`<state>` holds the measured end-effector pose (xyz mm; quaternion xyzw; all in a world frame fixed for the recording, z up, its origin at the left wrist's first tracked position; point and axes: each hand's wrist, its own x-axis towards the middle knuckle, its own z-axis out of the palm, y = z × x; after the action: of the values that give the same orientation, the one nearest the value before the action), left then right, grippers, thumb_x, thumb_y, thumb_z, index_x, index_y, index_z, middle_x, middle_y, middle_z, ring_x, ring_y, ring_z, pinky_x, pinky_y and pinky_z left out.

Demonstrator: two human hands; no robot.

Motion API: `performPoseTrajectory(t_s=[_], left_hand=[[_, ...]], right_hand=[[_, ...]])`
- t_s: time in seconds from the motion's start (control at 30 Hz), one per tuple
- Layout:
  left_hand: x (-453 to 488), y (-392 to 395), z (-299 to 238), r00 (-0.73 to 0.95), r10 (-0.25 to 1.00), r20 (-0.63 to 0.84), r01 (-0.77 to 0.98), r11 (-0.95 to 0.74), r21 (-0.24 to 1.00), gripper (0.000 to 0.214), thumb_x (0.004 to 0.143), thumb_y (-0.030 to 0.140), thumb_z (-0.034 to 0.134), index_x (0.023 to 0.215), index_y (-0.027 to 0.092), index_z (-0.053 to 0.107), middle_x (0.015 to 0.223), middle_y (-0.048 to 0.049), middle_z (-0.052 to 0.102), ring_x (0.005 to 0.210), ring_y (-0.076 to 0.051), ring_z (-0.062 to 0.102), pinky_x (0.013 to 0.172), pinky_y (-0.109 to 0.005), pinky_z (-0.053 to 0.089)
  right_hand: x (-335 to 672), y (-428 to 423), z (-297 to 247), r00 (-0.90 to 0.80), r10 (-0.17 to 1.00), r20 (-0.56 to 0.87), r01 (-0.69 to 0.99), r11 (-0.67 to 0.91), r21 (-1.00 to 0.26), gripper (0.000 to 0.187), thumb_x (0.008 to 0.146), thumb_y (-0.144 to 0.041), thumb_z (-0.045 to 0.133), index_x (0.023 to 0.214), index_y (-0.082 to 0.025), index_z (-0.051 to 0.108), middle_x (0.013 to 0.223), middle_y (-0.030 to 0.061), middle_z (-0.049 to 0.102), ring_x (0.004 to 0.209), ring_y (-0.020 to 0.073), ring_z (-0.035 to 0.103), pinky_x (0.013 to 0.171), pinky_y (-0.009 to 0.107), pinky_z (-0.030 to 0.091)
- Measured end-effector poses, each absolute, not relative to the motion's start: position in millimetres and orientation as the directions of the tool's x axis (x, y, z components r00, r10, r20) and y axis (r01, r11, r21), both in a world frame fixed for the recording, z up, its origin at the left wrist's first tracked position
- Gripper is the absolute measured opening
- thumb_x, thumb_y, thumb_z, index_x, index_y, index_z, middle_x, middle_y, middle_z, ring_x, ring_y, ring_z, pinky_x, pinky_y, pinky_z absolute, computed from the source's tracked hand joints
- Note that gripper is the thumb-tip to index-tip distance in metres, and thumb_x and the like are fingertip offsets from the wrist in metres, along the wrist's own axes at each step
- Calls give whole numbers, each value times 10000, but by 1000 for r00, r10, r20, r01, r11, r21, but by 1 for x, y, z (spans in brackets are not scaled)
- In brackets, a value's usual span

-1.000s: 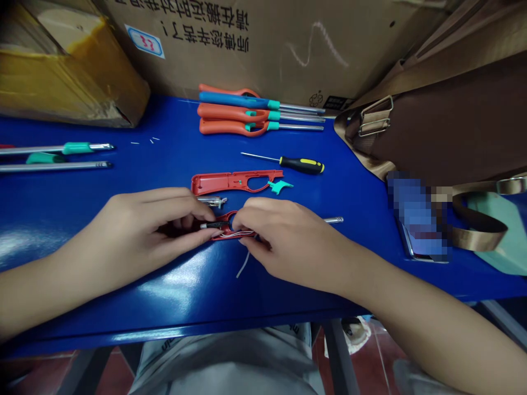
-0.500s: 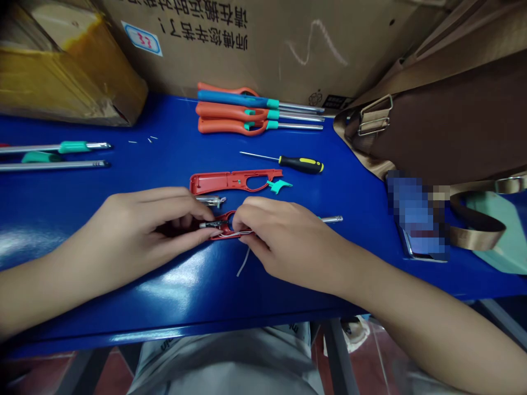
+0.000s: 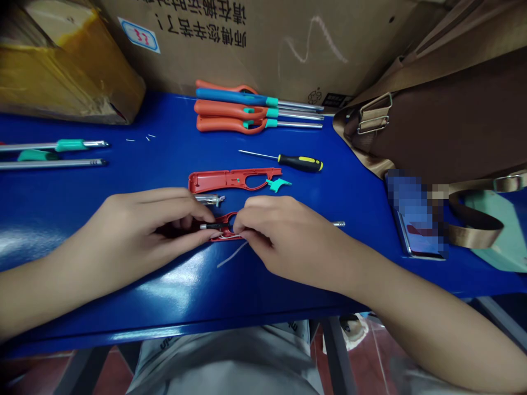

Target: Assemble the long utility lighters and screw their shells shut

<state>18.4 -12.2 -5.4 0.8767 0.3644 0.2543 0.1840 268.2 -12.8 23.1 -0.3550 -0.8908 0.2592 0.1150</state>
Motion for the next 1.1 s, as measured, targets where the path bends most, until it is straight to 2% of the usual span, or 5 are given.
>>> performPoseTrajectory(t_s=[0.27,0.5,0.8,1.1], left_hand=[[18,-12,-6,613,722,321,535,-678,505,63,938,207,747,985,171,724,828,16,672,732,-114,637,629,-223,455],[19,-13,-7,611,728,313,544,-672,502,52,951,224,724,980,181,725,841,2,685,727,-129,642,627,-237,464],[20,-12,-7,614,723,316,534,-675,509,60,936,208,749,972,166,726,853,7,678,745,-118,644,635,-224,457],[19,-13,-6,617,721,316,529,-677,511,58,947,220,737,967,167,723,863,3,680,755,-121,646,641,-226,454]], right_hand=[[267,-11,21,-690,724,23,583,574,-575,204,943,-38,585,955,-170,741,848,-3,700,713,112,590,696,264,429],[268,-9,20,-646,763,-13,618,513,-596,170,924,-68,623,899,-189,741,769,-25,679,618,90,547,615,237,406],[271,-3,24,-701,713,-5,578,565,-589,175,951,-74,611,930,-184,745,876,-2,743,758,115,639,678,253,445],[272,0,27,-706,708,-19,568,550,-612,167,928,-66,646,869,-182,751,798,-14,737,687,109,616,646,254,439]])
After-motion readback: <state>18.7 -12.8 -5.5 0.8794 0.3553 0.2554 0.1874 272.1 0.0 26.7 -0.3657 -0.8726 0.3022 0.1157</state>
